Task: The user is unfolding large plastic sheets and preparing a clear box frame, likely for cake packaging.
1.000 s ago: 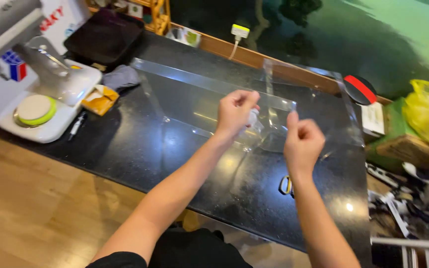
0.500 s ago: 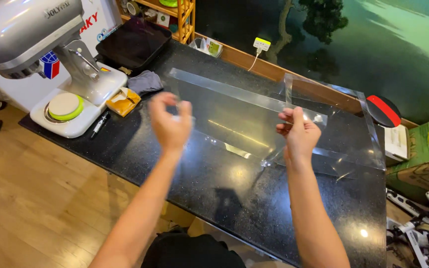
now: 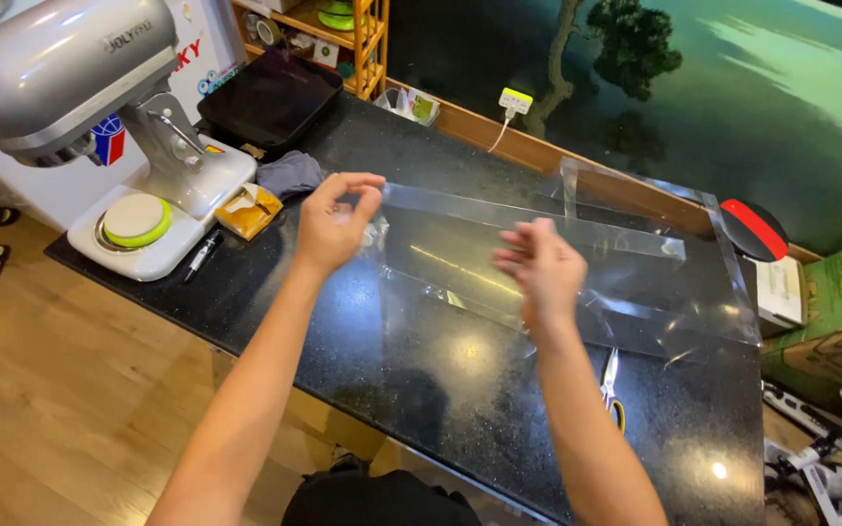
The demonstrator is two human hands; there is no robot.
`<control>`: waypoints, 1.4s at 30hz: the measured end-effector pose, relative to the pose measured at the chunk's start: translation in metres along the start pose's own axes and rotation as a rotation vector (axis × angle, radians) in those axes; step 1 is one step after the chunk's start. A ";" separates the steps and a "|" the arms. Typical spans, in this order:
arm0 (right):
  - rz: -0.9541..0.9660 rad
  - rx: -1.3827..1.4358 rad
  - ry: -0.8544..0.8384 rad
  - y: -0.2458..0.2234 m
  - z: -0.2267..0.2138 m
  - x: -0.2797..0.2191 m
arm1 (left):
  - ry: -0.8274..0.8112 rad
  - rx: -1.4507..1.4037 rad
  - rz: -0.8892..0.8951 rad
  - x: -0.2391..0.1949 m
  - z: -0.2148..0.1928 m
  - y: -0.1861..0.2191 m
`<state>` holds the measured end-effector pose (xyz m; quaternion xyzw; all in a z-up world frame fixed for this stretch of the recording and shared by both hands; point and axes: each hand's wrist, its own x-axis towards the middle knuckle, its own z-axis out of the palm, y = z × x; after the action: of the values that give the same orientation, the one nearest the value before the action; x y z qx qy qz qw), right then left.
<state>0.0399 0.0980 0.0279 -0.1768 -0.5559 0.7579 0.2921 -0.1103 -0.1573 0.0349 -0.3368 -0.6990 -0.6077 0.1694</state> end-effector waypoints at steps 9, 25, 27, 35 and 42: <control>0.210 0.200 -0.259 0.048 0.087 -0.032 | -0.262 -0.041 0.067 -0.006 0.012 0.029; 0.191 0.294 -0.377 0.060 0.086 -0.045 | -0.682 0.180 0.023 0.021 -0.008 0.061; 0.189 0.302 -0.391 0.058 0.092 -0.050 | -0.710 0.167 0.046 0.023 -0.010 0.056; 0.125 0.361 -0.410 0.072 0.103 -0.055 | -0.756 0.201 -0.054 0.019 -0.011 0.053; 0.101 0.308 -0.377 0.072 0.103 -0.062 | -0.810 0.279 0.095 0.018 -0.016 0.073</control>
<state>0.0085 -0.0331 -0.0112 -0.0135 -0.4691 0.8668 0.1685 -0.0768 -0.1656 0.1034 -0.5539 -0.7683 -0.3174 -0.0471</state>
